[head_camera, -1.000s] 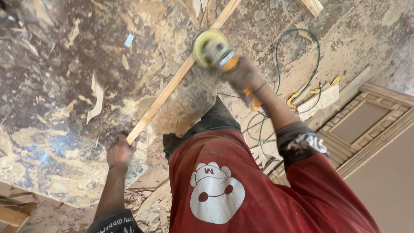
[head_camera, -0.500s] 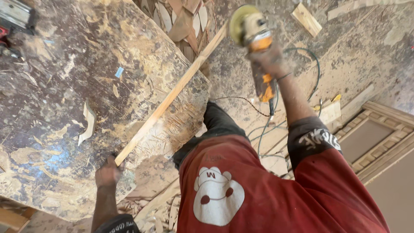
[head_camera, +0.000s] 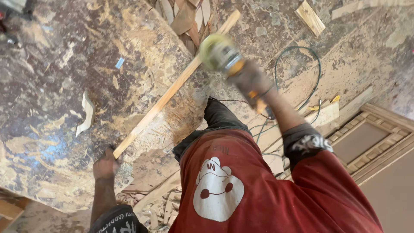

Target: The person fits a thin wooden strip to the front edge of a cabinet, then uses an angle grinder with a sanding disc to smooth the strip. The person holds the strip with one hand and operates the grinder with the other, moving along the length of the strip.

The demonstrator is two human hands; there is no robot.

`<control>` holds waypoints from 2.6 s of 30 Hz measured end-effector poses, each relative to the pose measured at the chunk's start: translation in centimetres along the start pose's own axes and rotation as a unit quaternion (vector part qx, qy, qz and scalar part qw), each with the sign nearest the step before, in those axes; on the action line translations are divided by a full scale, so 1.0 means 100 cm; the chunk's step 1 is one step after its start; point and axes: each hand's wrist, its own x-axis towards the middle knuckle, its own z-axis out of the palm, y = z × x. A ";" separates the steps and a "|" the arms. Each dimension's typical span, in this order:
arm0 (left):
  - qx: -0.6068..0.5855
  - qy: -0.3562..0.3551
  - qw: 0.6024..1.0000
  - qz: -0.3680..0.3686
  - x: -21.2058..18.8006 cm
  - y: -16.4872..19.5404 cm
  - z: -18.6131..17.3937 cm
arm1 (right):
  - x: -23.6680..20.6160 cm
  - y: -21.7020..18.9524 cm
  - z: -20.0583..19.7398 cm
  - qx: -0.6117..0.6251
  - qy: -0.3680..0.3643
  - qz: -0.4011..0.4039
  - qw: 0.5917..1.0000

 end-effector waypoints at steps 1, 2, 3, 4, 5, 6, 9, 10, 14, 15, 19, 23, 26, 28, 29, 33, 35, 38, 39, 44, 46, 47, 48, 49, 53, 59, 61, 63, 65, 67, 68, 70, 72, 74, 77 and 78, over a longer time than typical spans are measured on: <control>-0.001 0.023 1.000 0.010 0.000 -0.001 0.002 | 0.019 0.008 -0.017 0.135 0.012 -0.018 0.991; -0.003 0.045 0.999 0.019 0.000 -0.001 0.003 | 0.030 0.017 -0.027 0.106 0.097 -0.074 0.987; -0.005 0.066 0.997 0.025 0.000 -0.002 0.005 | 0.036 0.030 -0.052 0.205 0.019 -0.016 0.979; -0.017 0.095 0.995 0.035 0.000 -0.002 0.005 | 0.043 0.037 -0.057 0.216 0.059 0.000 0.975; -0.029 0.123 0.991 0.047 -0.001 -0.002 0.006 | 0.048 0.044 -0.066 0.228 0.101 0.018 0.968; -0.039 0.154 0.985 0.061 -0.001 -0.003 0.006 | 0.049 0.049 -0.068 0.249 0.113 -0.003 0.962; -0.071 0.164 0.983 0.052 -0.005 -0.005 -0.001 | 0.039 0.051 -0.052 0.272 0.133 -0.033 0.952; -0.109 0.143 0.982 0.058 -0.006 -0.006 -0.005 | 0.031 0.048 -0.039 0.253 0.127 -0.016 0.959; -0.196 0.055 0.976 0.082 -0.005 -0.016 -0.016 | -0.011 0.015 0.030 0.211 0.074 -0.030 0.974; -0.200 0.031 0.976 0.086 -0.004 -0.019 -0.016 | -0.022 0.002 0.053 0.207 0.072 -0.072 0.973; -0.095 0.042 0.988 0.111 0.005 -0.021 -0.009 | -0.071 -0.056 0.126 0.103 -0.015 -0.039 0.994; 0.015 0.148 0.983 0.109 0.007 -0.019 0.005 | -0.106 -0.119 0.185 0.103 -0.093 -0.083 0.987; 0.047 0.186 0.974 0.122 0.006 -0.018 0.012 | -0.122 -0.150 0.210 0.022 -0.110 -0.081 0.990; 0.049 0.191 0.972 0.130 0.006 -0.017 0.015 | -0.126 -0.159 0.217 -0.021 -0.106 -0.059 0.992; 0.043 0.188 0.973 0.128 0.006 -0.017 0.017 | -0.126 -0.159 0.217 -0.026 -0.107 -0.045 0.993; 0.047 0.238 0.961 0.130 0.011 -0.014 0.026 | -0.110 -0.131 0.197 0.049 -0.082 -0.084 0.992; 0.038 0.197 0.973 0.115 0.013 -0.013 0.030 | -0.094 -0.104 0.170 -0.005 -0.052 -0.007 0.999; 0.016 0.161 0.980 0.112 0.017 -0.015 0.034 | -0.070 -0.061 0.121 0.034 0.075 -0.029 0.996; 0.005 0.155 0.982 0.112 0.018 -0.016 0.035 | -0.061 -0.049 0.103 0.080 0.111 -0.063 0.989; -0.003 0.159 0.981 0.110 0.018 -0.015 0.034 | -0.044 -0.039 0.068 0.097 0.058 -0.029 0.993; -0.010 0.170 0.980 0.106 0.017 -0.014 0.035 | -0.053 -0.059 0.097 0.069 0.016 -0.150 0.986; -0.007 0.194 0.975 0.107 0.016 -0.013 0.036 | -0.063 -0.072 0.117 0.033 -0.004 -0.113 0.993; -0.004 0.219 0.970 0.110 0.016 -0.012 0.037 | -0.073 -0.086 0.138 -0.003 -0.022 -0.075 0.997; -0.006 0.220 0.970 0.104 0.016 -0.011 0.038 | -0.079 -0.103 0.164 -0.110 -0.025 -0.033 0.993; -0.002 0.242 0.967 0.078 0.018 -0.007 0.042 | -0.109 -0.147 0.209 -0.042 -0.181 -0.050 0.981; 0.027 0.288 0.954 0.073 0.015 -0.001 0.041 | -0.095 -0.141 0.164 -0.071 -0.111 0.013 0.991; 0.024 0.303 0.950 0.077 0.014 0.000 0.038 | -0.074 -0.116 0.124 -0.106 -0.057 0.066 0.991; 0.008 0.302 0.950 0.080 0.012 0.001 0.036 | -0.049 -0.081 0.075 -0.006 0.032 0.020 0.999; 0.011 0.311 0.947 0.084 0.011 0.002 0.034 | -0.026 -0.045 0.030 0.087 0.080 0.037 0.992; 0.015 0.318 0.944 0.082 0.010 0.002 0.032 | -0.015 -0.015 0.006 0.118 0.103 0.029 0.987; 0.015 0.322 0.943 0.083 0.010 0.002 0.032 | -0.014 -0.004 -0.006 0.115 0.115 0.010 0.987; 0.014 0.329 0.940 0.086 0.011 0.001 0.031 | -0.016 0.004 -0.006 0.068 0.121 0.025 0.990; 0.010 0.329 0.939 0.100 0.012 -0.001 0.031 | -0.028 -0.003 0.021 0.026 0.094 -0.008 0.995; 0.014 0.302 0.949 0.091 0.014 -0.002 0.028 | -0.045 -0.022 0.062 -0.263 0.048 -0.231 0.935; 0.005 0.235 0.969 0.076 0.016 -0.006 0.020 | -0.070 -0.064 0.138 0.076 -0.064 -0.072 0.992; -0.001 0.208 0.976 0.069 0.016 -0.007 0.018 | -0.076 -0.075 0.152 0.034 -0.102 -0.019 0.994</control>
